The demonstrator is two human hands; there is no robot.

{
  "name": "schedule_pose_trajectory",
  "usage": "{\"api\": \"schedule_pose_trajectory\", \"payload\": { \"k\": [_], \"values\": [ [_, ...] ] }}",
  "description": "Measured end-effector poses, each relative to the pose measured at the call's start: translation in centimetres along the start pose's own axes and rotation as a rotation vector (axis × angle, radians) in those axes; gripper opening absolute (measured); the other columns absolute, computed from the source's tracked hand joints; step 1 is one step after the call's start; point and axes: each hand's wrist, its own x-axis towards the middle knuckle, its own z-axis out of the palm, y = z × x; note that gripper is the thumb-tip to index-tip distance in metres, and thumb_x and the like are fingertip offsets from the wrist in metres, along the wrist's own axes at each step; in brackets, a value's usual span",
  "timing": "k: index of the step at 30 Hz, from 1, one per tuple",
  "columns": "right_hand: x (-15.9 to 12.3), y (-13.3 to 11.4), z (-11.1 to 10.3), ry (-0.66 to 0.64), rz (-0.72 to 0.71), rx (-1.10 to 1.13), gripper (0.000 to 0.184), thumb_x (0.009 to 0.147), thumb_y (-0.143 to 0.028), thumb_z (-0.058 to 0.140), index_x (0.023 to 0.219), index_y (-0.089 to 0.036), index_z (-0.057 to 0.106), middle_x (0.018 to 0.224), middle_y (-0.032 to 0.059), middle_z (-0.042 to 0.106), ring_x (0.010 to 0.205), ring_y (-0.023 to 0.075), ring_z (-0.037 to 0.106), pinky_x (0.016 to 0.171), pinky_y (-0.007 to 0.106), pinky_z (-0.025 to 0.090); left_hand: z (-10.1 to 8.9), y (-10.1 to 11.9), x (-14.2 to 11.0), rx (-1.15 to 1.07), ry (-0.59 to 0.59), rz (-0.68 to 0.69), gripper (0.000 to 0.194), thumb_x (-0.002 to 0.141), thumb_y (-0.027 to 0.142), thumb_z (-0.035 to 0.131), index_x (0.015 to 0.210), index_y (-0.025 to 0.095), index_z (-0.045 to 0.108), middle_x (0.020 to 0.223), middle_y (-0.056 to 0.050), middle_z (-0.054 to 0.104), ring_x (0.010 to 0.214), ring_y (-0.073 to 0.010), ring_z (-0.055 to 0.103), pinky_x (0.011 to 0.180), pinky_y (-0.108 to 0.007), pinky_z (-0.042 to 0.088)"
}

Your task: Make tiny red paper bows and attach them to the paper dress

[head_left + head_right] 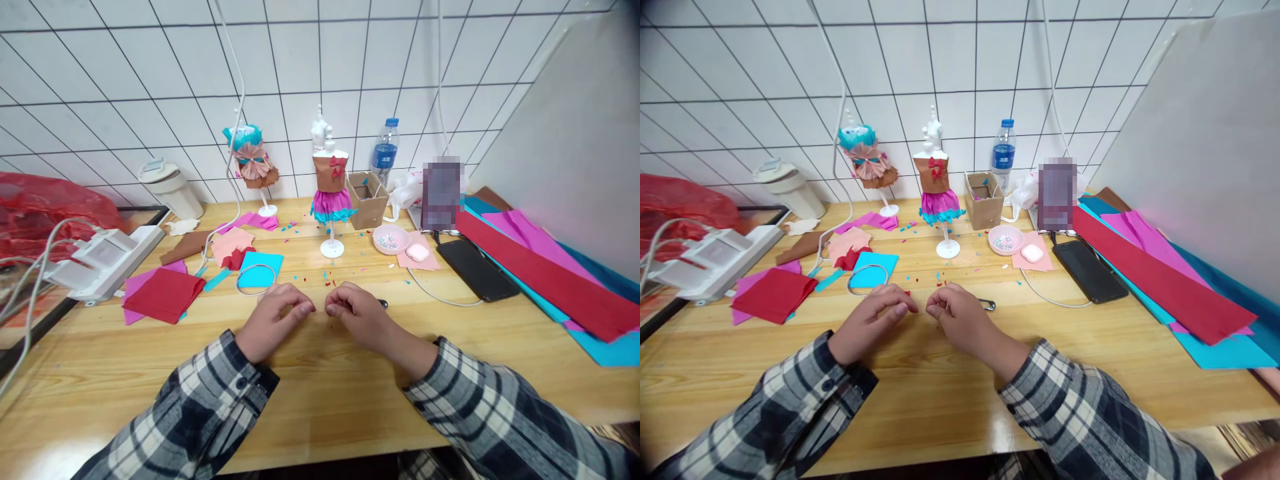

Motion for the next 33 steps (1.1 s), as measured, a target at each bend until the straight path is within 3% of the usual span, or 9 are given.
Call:
{"api": "schedule_pose_trajectory", "payload": {
  "k": [5,13,16,19,21,23,26,29,33],
  "values": [
    [-0.1,0.0,0.3,-0.004,-0.02,-0.017,0.009,0.084,-0.013,0.057,0.077,-0.017,0.06,0.074,-0.0005,0.055,0.07,0.0126,0.049,0.062,0.025,0.037,1.7,1.1,-0.3,0.095,0.054,-0.004,0.023,0.087,0.041,0.056,0.082,0.023,0.07,0.083,-0.003,0.064,0.083,-0.0195,0.054,0.078,-0.035,0.035],
    [-0.2,0.0,0.6,0.031,-0.038,0.004,0.007,0.082,-0.014,0.06,0.076,-0.018,0.063,0.074,-0.0005,0.057,0.067,0.0115,0.049,0.059,0.024,0.038,1.7,1.3,-0.3,0.072,0.109,0.017,0.014,0.082,0.03,0.063,0.073,0.022,0.069,0.076,-0.001,0.063,0.078,-0.0178,0.054,0.076,-0.035,0.036],
    [-0.2,-0.1,0.5,0.022,0.078,0.152,0.004,0.078,-0.02,0.065,0.075,-0.018,0.066,0.064,-0.0025,0.055,0.057,0.0095,0.045,0.052,0.022,0.037,1.6,1.2,-0.3,-0.054,0.123,0.044,0.015,0.081,0.027,0.063,0.069,0.02,0.068,0.07,-0.001,0.062,0.073,-0.0163,0.055,0.074,-0.033,0.039],
    [0.0,0.1,0.2,-0.065,0.302,0.404,0.016,0.075,-0.033,0.069,0.078,-0.017,0.07,0.05,-0.0059,0.048,0.042,0.0068,0.036,0.039,0.02,0.03,1.5,1.0,-0.3,-0.176,0.139,0.045,0.016,0.081,0.028,0.064,0.069,0.019,0.068,0.068,-0.002,0.061,0.07,-0.0155,0.056,0.07,-0.03,0.043],
    [0.2,0.2,-0.2,-0.067,0.359,0.499,0.024,0.075,-0.036,0.068,0.09,-0.018,0.072,0.056,-0.0043,0.055,0.04,0.0059,0.035,0.036,0.019,0.029,1.6,0.8,-0.4,-0.236,0.15,0.033,0.016,0.081,0.029,0.064,0.069,0.019,0.069,0.069,-0.002,0.062,0.071,-0.0154,0.057,0.071,-0.03,0.045],
    [0.2,0.3,-0.6,0.049,0.266,0.431,0.026,0.076,-0.031,0.068,0.099,-0.02,0.072,0.07,-0.0011,0.062,0.044,0.006,0.04,0.039,0.02,0.033,1.7,0.6,-0.4,-0.274,0.163,0.003,0.017,0.082,0.03,0.064,0.071,0.018,0.07,0.07,-0.003,0.063,0.071,-0.0153,0.058,0.071,-0.03,0.047],
    [-0.2,0.0,-0.9,0.241,-0.034,0.136,0.014,0.078,-0.025,0.068,0.091,-0.021,0.073,0.075,0.0013,0.064,0.054,0.0086,0.049,0.051,0.023,0.042,1.9,0.5,-0.4,-0.285,0.205,-0.052,0.021,0.083,0.035,0.063,0.074,0.018,0.072,0.071,-0.004,0.064,0.07,-0.0153,0.059,0.069,-0.029,0.048],
    [-0.9,-0.5,-0.6,0.238,-0.234,-0.066,0.013,0.083,-0.025,0.064,0.092,-0.023,0.072,0.08,0.0027,0.068,0.062,0.0112,0.055,0.06,0.025,0.046,1.9,0.7,-0.4,-0.27,0.216,-0.063,0.023,0.084,0.037,0.062,0.075,0.018,0.073,0.071,-0.004,0.065,0.07,-0.0157,0.06,0.068,-0.029,0.048],
    [-1.3,-0.8,-0.1,0.179,-0.286,-0.163,0.016,0.088,-0.026,0.058,0.097,-0.024,0.071,0.085,0.0034,0.07,0.074,0.014,0.062,0.066,0.026,0.047,1.9,1.0,-0.5,-0.213,0.203,-0.04,0.019,0.085,0.033,0.061,0.079,0.02,0.074,0.073,-0.004,0.065,0.073,-0.0162,0.06,0.07,-0.029,0.047]
  ]
}}
